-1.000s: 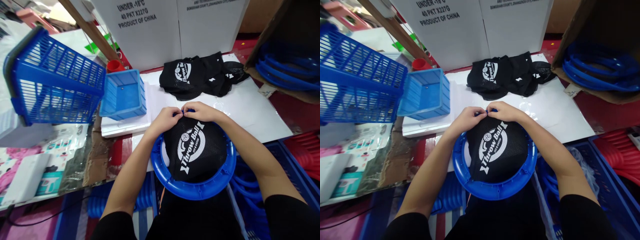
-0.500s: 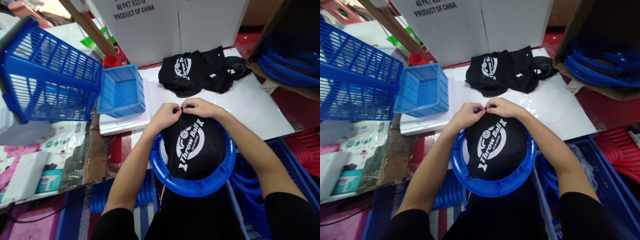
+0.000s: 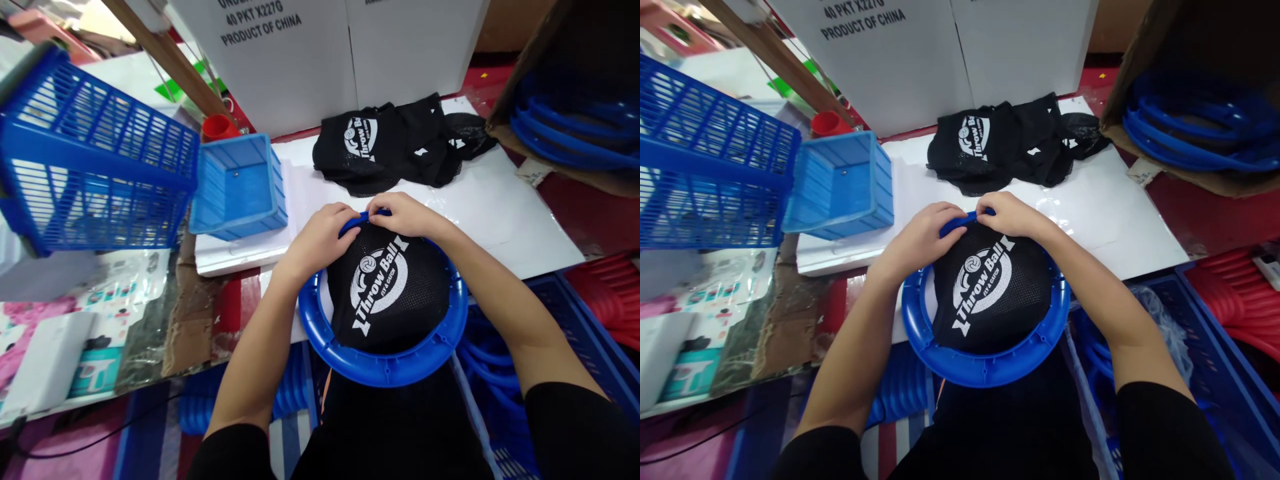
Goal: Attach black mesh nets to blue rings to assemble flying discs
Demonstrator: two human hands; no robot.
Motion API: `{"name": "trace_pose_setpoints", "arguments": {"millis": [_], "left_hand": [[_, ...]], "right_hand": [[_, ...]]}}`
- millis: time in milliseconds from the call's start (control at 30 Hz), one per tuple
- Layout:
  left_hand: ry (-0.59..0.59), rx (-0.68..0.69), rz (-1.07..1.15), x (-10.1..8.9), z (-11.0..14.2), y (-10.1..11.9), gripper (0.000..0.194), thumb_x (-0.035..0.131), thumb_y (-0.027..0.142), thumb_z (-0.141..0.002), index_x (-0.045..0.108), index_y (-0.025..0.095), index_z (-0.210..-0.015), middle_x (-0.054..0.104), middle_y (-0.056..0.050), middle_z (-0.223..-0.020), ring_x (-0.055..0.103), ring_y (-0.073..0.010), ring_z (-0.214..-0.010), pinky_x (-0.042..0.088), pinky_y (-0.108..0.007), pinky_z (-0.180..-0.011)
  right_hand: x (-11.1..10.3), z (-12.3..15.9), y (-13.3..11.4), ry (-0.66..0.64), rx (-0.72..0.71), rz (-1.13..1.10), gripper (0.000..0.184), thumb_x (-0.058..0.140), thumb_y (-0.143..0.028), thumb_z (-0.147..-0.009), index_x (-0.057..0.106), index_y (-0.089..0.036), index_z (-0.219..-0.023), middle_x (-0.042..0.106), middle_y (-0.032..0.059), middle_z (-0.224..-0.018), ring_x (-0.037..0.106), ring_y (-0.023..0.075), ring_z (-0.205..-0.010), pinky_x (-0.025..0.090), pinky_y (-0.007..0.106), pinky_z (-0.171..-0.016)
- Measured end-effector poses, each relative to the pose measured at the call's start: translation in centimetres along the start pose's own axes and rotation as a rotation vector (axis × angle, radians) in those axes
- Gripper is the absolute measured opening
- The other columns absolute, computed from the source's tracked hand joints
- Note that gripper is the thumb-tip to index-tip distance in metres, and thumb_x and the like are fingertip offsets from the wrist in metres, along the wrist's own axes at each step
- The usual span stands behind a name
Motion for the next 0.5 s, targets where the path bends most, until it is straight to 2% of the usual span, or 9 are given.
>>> {"name": "trace_pose_setpoints", "arguments": {"millis": [133,267,333,400,500], "left_hand": [[0.03,0.067,-0.163,0.2,0.4,0.6,0.028,0.057,0.025,-0.102,0.074,0.015,-0.122,0.061,-0.018,-0.147,0.053,-0.0352,-0.14,0.042,-0.053,-0.119],[0.064,0.03,-0.284,-0.2,0.7,1.4,0.023,0.055,0.022,-0.103,0.075,0.016,-0.112,0.063,-0.019,-0.142,0.055,-0.0374,-0.135,0.043,-0.056,-0.115],[0.082,-0.041,-0.347,-0.5,1.0,1.7,0.023,0.055,0.028,-0.104,0.075,0.017,-0.108,0.064,-0.02,-0.138,0.058,-0.0388,-0.129,0.043,-0.058,-0.113],[0.069,-0.136,-0.363,-0.2,1.3,1.9,0.029,0.056,0.04,-0.105,0.073,0.017,-0.109,0.065,-0.02,-0.134,0.061,-0.0395,-0.121,0.045,-0.058,-0.109],[-0.021,-0.248,-0.297,1.3,1.4,1.6,0.049,0.056,0.06,-0.103,0.069,0.016,-0.119,0.065,-0.022,-0.131,0.062,-0.0412,-0.117,0.052,-0.055,-0.098]], "right_hand": [[-2.7,1.1,1.7,0.171,0.192,0.179,0.011,0.062,-0.018,-0.089,0.072,-0.02,-0.084,0.074,0.01,-0.097,0.066,0.0276,-0.095,0.05,0.042,-0.092],[-6.1,3.2,3.6,0.332,0.448,0.337,0.012,0.06,-0.019,-0.091,0.068,-0.021,-0.083,0.07,0.015,-0.096,0.065,0.0337,-0.097,0.05,0.048,-0.089],[-7.3,4.3,4.3,0.336,0.563,0.379,0.011,0.059,-0.016,-0.09,0.066,-0.021,-0.083,0.069,0.0168,-0.095,0.065,0.0363,-0.098,0.05,0.05,-0.089],[-8.2,5.4,4.7,0.301,0.64,0.406,0.012,0.061,-0.012,-0.088,0.062,-0.022,-0.081,0.067,0.0172,-0.093,0.066,0.0368,-0.097,0.049,0.049,-0.087],[-8.9,7.0,4.9,0.147,0.676,0.406,0.018,0.064,-0.011,-0.086,0.056,-0.023,-0.076,0.067,0.0135,-0.085,0.066,0.0325,-0.088,0.049,0.043,-0.082]]}}
Point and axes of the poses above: each hand's wrist, its own z-axis away from the middle knuckle, its own x-axis out of the palm, y = z × x, the point moved 7 cm from there along -z, towards the middle knuckle
